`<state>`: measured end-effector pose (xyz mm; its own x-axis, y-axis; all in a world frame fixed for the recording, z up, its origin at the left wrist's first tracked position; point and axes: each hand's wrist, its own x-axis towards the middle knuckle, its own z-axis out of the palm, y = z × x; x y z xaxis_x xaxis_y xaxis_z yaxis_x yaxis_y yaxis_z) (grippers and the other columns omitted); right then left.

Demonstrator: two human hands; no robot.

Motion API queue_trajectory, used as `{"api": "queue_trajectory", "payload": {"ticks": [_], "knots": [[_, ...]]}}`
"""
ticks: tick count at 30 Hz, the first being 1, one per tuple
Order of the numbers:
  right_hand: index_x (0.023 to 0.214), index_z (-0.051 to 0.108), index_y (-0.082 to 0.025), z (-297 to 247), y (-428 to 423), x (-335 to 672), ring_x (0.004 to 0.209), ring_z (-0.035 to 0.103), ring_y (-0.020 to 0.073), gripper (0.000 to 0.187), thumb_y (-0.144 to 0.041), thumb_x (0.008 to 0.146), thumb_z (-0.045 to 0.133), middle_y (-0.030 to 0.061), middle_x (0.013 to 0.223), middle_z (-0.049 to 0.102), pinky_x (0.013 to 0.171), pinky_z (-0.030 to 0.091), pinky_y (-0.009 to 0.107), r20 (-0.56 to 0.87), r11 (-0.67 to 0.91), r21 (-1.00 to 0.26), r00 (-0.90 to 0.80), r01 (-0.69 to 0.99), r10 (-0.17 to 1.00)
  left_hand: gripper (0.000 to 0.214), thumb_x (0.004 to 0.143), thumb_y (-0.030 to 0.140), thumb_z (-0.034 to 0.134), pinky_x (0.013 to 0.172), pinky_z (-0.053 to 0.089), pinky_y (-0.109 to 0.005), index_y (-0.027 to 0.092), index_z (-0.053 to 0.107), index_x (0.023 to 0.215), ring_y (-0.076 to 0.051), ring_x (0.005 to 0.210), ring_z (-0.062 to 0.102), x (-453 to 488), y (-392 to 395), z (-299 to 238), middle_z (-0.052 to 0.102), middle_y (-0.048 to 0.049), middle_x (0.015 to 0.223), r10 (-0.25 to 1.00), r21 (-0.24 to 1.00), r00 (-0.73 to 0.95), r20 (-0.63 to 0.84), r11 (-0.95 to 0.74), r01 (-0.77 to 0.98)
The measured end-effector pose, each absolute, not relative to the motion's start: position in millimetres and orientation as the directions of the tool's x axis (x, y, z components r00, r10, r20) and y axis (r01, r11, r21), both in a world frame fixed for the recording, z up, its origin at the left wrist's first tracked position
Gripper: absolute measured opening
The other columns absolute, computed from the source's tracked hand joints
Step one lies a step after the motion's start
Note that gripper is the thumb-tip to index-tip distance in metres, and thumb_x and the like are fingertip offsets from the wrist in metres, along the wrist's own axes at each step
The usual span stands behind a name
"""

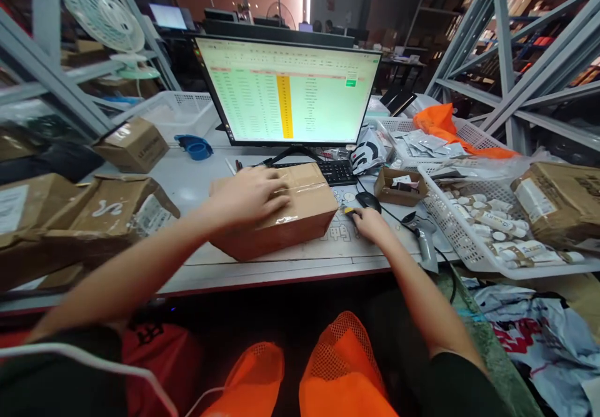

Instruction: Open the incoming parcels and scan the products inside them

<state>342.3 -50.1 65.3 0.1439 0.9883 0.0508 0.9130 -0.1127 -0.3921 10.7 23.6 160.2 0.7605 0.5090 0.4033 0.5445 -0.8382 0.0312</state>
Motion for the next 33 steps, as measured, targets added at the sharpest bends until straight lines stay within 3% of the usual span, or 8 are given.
{"api": "queue_trajectory", "payload": {"ticks": [2, 4, 9, 16, 21, 25, 28, 33], "knots": [[0.124, 0.075, -0.011, 61.9, -38.7, 321.8, 0.118, 0.068, 0.0274, 0.06, -0.052, 0.106, 0.035, 0.0222, 0.124, 0.073, 0.102, 0.052, 0.04, 0.149, -0.063, -0.451, 0.144, 0.891, 0.978, 0.037, 0.094, 0.048, 0.061, 0.107, 0.042, -0.034, 0.026, 0.076, 0.12, -0.025, 0.121, 0.06, 48.8, 62.9, 171.4, 0.069, -0.0089, 0.131, 0.38, 0.135, 0.88, 0.284, -0.925, 0.355], [0.133, 0.069, -0.011, 67.2, -28.5, 299.2, 0.123, 0.066, 0.0246, 0.07, -0.057, 0.107, 0.023, 0.0205, 0.128, 0.071, 0.104, 0.051, 0.039, 0.239, 0.023, -0.531, 0.124, 0.847, 0.963, 0.038, 0.095, 0.044, 0.059, 0.112, 0.039, -0.034, 0.024, 0.075, 0.122, -0.025, 0.129, 0.056, 81.3, 91.7, 172.1, 0.067, -0.0105, 0.136, 0.297, 0.24, 0.929, 0.219, -0.94, 0.244], [0.135, 0.067, -0.013, 75.7, -25.6, 251.4, 0.122, 0.065, 0.0299, 0.069, -0.066, 0.095, 0.047, 0.0195, 0.129, 0.07, 0.109, 0.049, 0.046, 0.416, 0.251, -0.784, 0.179, 0.568, 0.892, 0.029, 0.094, 0.034, 0.057, 0.097, 0.048, -0.038, 0.014, 0.077, 0.09, -0.025, 0.099, 0.064, 109.3, 111.9, 162.0, 0.072, -0.0156, 0.102, 0.302, 0.403, 0.917, 0.26, -0.897, 0.181], [0.142, 0.062, -0.017, 53.3, -30.9, 248.2, 0.138, 0.056, 0.0312, 0.068, -0.059, 0.089, 0.063, 0.0166, 0.152, 0.056, 0.119, 0.043, 0.049, 0.449, 0.36, -0.873, 0.254, 0.329, 0.857, 0.035, 0.08, 0.049, 0.073, 0.079, 0.043, -0.035, 0.019, 0.059, 0.069, -0.02, 0.079, 0.052, 111.0, 96.8, 182.1, 0.055, -0.0028, 0.078, 0.304, 0.493, 0.936, 0.177, -0.85, 0.183], [0.127, 0.074, -0.02, 60.8, -45.2, 256.7, 0.141, 0.055, 0.0327, 0.052, -0.054, 0.089, 0.067, 0.014, 0.146, 0.063, 0.119, 0.042, 0.051, 0.478, 0.439, -0.871, 0.18, 0.218, 0.859, 0.035, 0.069, 0.043, 0.073, 0.076, 0.043, -0.034, 0.021, 0.046, 0.066, -0.02, 0.079, 0.049, 114.4, 94.2, 195.4, 0.051, -0.0023, 0.084, 0.318, 0.571, 0.945, 0.073, -0.79, 0.222], [0.115, 0.079, -0.023, 63.8, -69.0, 259.8, 0.143, 0.053, 0.0341, 0.04, -0.051, 0.092, 0.063, 0.0123, 0.134, 0.071, 0.119, 0.042, 0.054, 0.512, 0.465, -0.846, 0.151, 0.262, 0.846, 0.014, 0.062, 0.025, 0.063, 0.085, 0.049, -0.035, 0.021, 0.056, 0.073, -0.023, 0.09, 0.057, 107.7, 91.9, 211.1, 0.063, -0.0054, 0.099, 0.303, 0.651, 0.952, 0.043, -0.731, 0.204], [0.118, 0.078, -0.022, 57.3, -84.4, 258.2, 0.141, 0.055, 0.0348, 0.042, -0.051, 0.094, 0.059, 0.0136, 0.139, 0.068, 0.116, 0.045, 0.055, 0.511, 0.441, -0.839, 0.185, 0.319, 0.839, 0.033, 0.063, 0.02, 0.062, 0.095, 0.049, -0.036, 0.023, 0.073, 0.095, -0.026, 0.103, 0.063, 105.1, 80.4, 226.4, 0.07, -0.0067, 0.116, 0.346, 0.575, 0.938, -0.022, -0.764, 0.295], [0.113, 0.08, -0.024, 51.2, -97.6, 252.3, 0.126, 0.066, 0.0334, 0.035, -0.047, 0.094, 0.062, 0.0127, 0.127, 0.073, 0.112, 0.051, 0.055, 0.541, 0.461, -0.832, 0.267, 0.31, 0.797, 0.028, 0.085, 0.033, 0.059, 0.08, 0.048, -0.041, 0.015, 0.08, 0.09, -0.029, 0.076, 0.062, 107.5, 44.4, 232.0, 0.073, -0.0154, 0.087, 0.654, 0.126, 0.751, -0.094, -0.74, 0.66]]}}
